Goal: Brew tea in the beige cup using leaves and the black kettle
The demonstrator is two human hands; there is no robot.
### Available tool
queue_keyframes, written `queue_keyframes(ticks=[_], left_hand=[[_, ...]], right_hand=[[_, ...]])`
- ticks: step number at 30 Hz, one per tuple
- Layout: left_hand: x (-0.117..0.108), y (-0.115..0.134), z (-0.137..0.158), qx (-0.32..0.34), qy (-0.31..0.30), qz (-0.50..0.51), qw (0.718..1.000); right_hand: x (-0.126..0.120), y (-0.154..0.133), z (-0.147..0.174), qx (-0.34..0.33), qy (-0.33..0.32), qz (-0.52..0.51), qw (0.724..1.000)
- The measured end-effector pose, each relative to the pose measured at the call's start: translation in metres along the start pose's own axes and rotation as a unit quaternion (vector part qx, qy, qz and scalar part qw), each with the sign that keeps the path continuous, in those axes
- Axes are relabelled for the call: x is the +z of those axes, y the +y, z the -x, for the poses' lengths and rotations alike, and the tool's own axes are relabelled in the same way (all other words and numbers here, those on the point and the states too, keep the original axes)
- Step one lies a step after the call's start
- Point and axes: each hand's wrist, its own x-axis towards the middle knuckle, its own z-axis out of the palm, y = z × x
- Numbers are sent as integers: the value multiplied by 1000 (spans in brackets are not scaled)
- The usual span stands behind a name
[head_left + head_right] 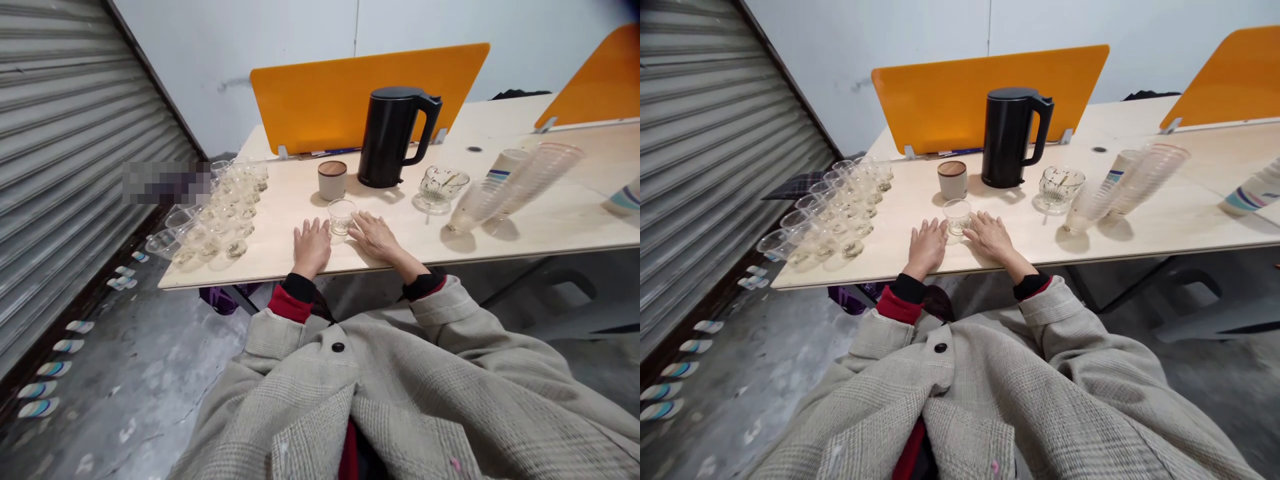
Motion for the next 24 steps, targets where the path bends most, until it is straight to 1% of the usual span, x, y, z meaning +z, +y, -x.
queue_keyframes(ticks=[4, 7, 10, 12, 15, 19, 24], left_hand=[[-1, 0, 0, 1, 1, -2, 1000], [-1, 0, -1, -7, -3, -1, 1000], [0, 0, -3, -15, -5, 3, 1000], [-1, 1, -3, -16, -8, 4, 1000], [-2, 2, -3, -12, -14, 2, 1000], [-3, 2, -2, -6, -19, 3, 1000], [0, 2, -2, -7, -11, 8, 1000]], right_hand=[[1, 2, -1, 8, 8, -23, 1000], [5, 4, -2, 27, 38, -30, 998], [9, 4, -2, 51, 67, -14, 996], [9, 3, 0, 52, 62, -1, 997], [6, -1, 2, 41, 37, 11, 998], [-1, -6, 4, 49, 12, 20, 999], [-1, -6, 5, 43, 16, 26, 999]])
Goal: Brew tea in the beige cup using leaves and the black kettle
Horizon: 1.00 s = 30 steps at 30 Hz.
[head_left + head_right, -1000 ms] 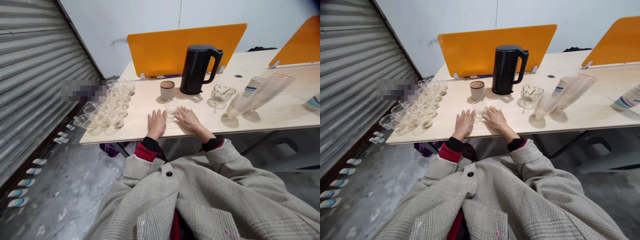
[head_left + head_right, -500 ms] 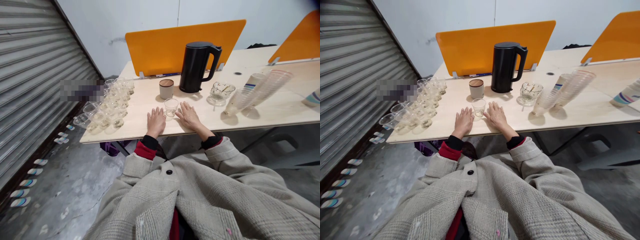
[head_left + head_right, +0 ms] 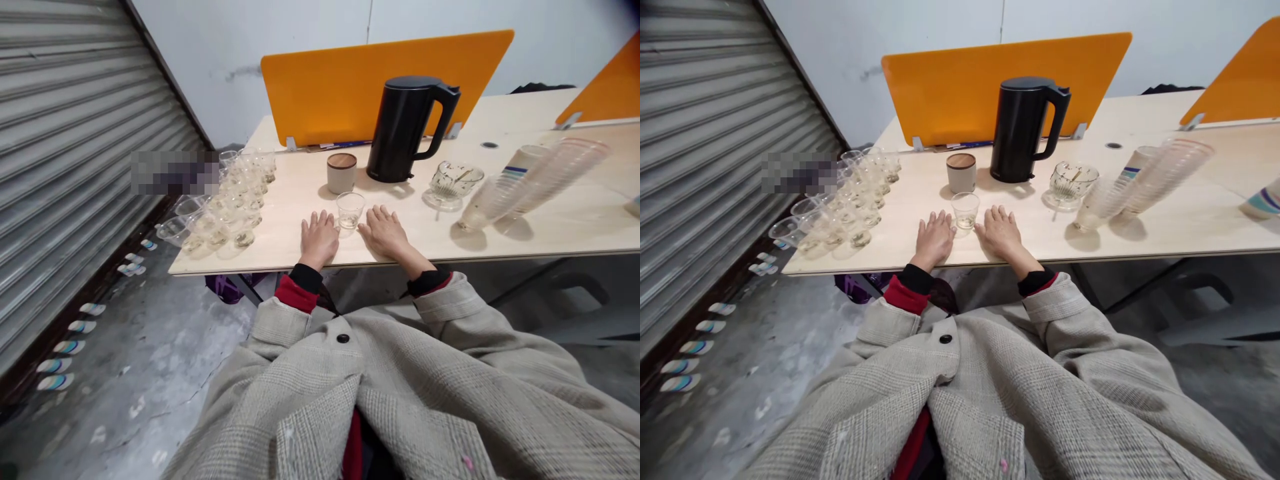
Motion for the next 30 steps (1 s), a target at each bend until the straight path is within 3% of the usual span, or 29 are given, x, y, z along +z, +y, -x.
queue_keyframes(ticks=[14, 30], left_hand=[[-2, 4, 4, 1, 1, 7, 1000], [-1, 4, 4, -1, 1, 16, 1000]], right_hand=[[0, 2, 1, -2, -9, 7, 1000], [11, 10, -3, -25, 30, 15, 999]])
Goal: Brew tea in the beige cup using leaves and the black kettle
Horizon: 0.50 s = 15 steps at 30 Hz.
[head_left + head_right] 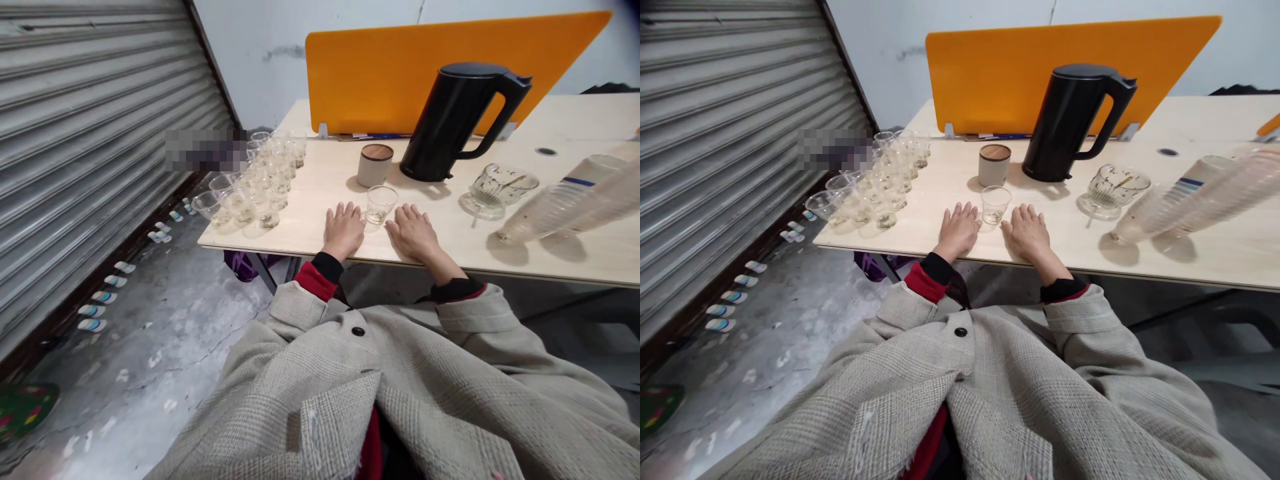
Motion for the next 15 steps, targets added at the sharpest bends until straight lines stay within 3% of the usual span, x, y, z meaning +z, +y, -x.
queue_keyframes(ticks=[15], left_hand=[[-3, 2, 3, 1, 3, 0, 1000]], right_hand=[[-8, -5, 3, -1, -11, 14, 1000]])
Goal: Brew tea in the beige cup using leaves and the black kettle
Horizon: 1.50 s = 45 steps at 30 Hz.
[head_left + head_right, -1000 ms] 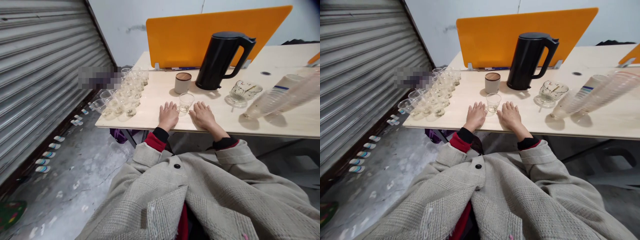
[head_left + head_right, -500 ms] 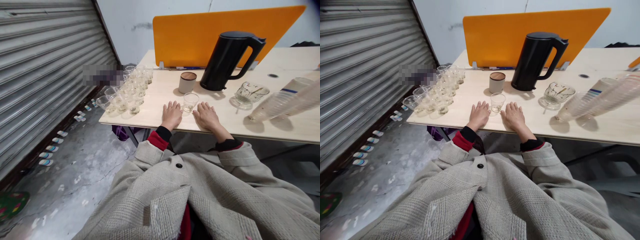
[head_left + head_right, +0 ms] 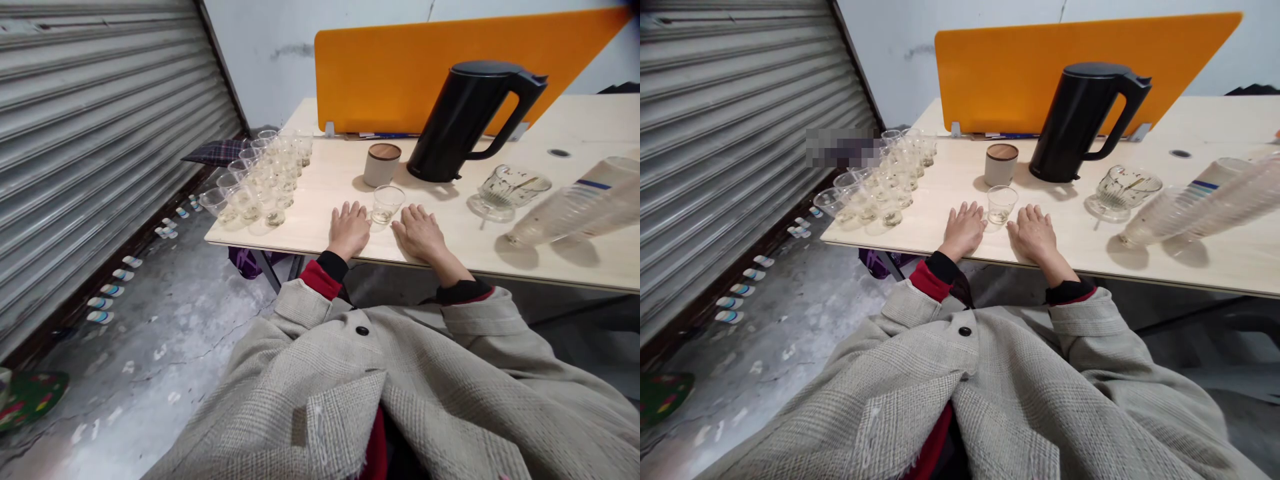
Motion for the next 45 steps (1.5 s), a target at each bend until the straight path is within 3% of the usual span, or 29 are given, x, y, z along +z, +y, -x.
queue_keyframes(ticks=[45], left_hand=[[0, 0, -1, 1, -6, 0, 1000]], right_hand=[[-7, -4, 1, 24, -38, -12, 999]])
